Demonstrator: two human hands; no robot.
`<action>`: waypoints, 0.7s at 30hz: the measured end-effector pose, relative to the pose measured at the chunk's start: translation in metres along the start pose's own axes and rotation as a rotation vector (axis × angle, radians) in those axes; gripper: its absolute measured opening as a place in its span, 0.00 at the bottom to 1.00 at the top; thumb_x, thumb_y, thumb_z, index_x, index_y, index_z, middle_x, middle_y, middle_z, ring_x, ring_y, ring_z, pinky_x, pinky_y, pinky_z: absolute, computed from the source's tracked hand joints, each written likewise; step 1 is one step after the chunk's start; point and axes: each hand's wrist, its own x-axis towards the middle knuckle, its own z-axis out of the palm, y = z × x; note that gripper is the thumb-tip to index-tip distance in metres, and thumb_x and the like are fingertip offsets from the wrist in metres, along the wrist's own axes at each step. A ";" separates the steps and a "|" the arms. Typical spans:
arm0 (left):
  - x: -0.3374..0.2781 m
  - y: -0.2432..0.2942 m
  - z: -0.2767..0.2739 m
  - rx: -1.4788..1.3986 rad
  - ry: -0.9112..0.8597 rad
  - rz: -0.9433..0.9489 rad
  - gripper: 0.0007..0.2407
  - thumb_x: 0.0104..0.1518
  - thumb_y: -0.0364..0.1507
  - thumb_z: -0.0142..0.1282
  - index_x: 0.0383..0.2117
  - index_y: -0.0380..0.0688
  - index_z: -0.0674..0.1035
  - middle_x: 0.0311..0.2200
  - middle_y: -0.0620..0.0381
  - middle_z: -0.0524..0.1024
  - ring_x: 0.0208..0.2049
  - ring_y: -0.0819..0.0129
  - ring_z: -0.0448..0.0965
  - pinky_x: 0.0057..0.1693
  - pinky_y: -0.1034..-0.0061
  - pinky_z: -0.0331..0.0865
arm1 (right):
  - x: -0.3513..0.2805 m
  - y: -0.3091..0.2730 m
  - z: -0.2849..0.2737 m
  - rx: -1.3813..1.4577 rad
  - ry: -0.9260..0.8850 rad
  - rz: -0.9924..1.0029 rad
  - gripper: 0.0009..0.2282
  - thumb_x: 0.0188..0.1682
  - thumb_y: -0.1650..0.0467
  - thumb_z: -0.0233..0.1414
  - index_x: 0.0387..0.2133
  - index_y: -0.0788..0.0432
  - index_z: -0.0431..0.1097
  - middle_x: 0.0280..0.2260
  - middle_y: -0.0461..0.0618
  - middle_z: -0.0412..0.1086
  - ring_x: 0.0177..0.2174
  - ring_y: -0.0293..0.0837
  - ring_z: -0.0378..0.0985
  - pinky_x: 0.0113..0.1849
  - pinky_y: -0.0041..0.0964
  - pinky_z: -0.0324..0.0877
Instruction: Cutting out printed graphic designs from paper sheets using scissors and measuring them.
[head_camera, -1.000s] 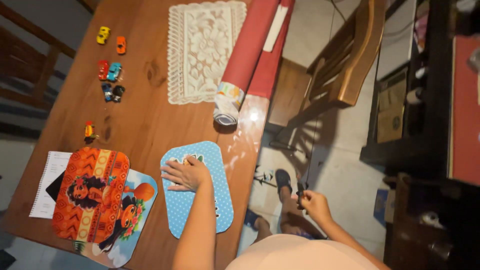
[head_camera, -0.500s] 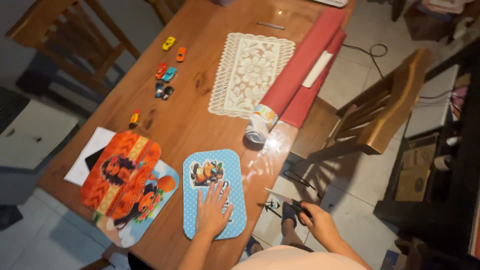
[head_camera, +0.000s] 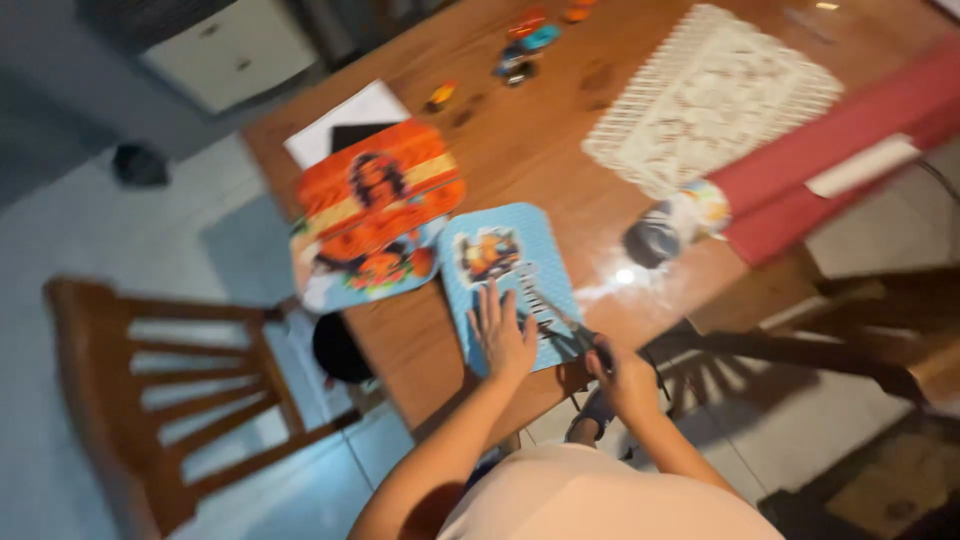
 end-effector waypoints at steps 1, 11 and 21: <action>-0.008 -0.005 -0.009 -0.097 0.011 -0.011 0.22 0.53 0.35 0.60 0.56 0.46 0.76 0.69 0.46 0.59 0.72 0.49 0.52 0.70 0.43 0.45 | 0.005 -0.008 0.000 -0.037 -0.034 0.020 0.18 0.52 0.54 0.50 0.53 0.42 0.71 0.34 0.57 0.80 0.38 0.60 0.83 0.42 0.54 0.77; -0.135 -0.250 -0.027 -0.257 0.710 -0.573 0.16 0.52 0.26 0.59 0.49 0.55 0.79 0.49 0.56 0.76 0.57 0.54 0.73 0.66 0.58 0.58 | 0.075 -0.087 0.013 -0.143 0.297 -0.431 0.08 0.50 0.62 0.63 0.39 0.41 0.72 0.32 0.39 0.79 0.32 0.40 0.82 0.37 0.33 0.74; -0.107 -0.437 0.067 -0.600 0.098 -1.383 0.12 0.54 0.25 0.58 0.43 0.55 0.80 0.19 0.60 0.75 0.18 0.71 0.74 0.24 0.73 0.66 | 0.082 -0.103 0.032 0.031 0.114 -0.532 0.20 0.59 0.59 0.40 0.45 0.64 0.71 0.56 0.64 0.71 0.57 0.61 0.72 0.54 0.56 0.58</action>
